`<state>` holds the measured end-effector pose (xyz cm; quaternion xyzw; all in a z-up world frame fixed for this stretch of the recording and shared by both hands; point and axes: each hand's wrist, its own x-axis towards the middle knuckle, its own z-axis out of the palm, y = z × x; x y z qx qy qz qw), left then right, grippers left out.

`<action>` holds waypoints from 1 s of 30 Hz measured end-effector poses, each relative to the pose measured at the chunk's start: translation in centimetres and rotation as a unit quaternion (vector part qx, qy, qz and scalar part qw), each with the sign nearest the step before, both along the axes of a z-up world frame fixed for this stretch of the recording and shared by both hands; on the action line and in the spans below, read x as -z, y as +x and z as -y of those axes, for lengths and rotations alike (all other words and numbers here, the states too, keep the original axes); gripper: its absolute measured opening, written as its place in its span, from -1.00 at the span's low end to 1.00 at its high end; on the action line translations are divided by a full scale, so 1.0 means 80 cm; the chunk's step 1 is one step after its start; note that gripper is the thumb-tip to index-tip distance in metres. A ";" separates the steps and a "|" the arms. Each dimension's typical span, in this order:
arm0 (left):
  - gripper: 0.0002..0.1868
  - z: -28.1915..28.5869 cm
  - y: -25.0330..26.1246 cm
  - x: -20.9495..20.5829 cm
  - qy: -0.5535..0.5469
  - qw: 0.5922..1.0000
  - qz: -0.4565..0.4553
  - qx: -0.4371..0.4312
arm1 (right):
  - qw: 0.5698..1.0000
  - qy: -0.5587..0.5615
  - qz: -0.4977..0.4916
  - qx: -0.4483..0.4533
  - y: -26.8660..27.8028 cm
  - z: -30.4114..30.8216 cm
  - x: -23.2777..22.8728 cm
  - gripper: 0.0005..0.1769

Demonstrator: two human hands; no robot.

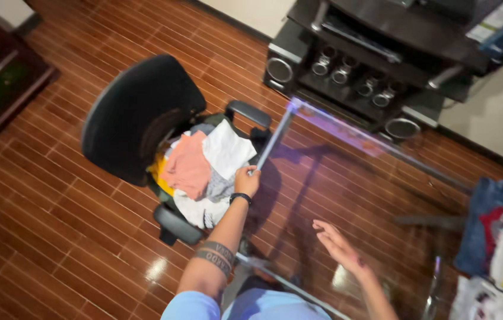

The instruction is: The person picks up several garments from a chair and folds them one at a time on a glass table, including a polo shirt, a t-shirt with a skull graphic, and others, before stacking them on the table.

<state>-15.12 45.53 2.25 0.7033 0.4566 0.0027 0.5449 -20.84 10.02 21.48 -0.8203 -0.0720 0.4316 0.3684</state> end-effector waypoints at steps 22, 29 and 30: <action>-0.10 -0.259 0.062 0.112 -0.093 0.973 -0.201 0.067 | 0.984 -0.113 -0.112 0.076 0.050 -0.093 0.017 -0.32; -0.07 -0.266 0.058 0.204 -0.050 0.964 -0.206 0.160 | 0.961 -0.150 -0.067 0.223 0.054 -0.054 0.023 -0.37; -0.11 -0.271 0.067 0.229 0.019 0.957 -0.201 0.211 | 0.947 -0.162 -0.082 0.263 0.063 -0.072 0.001 -0.39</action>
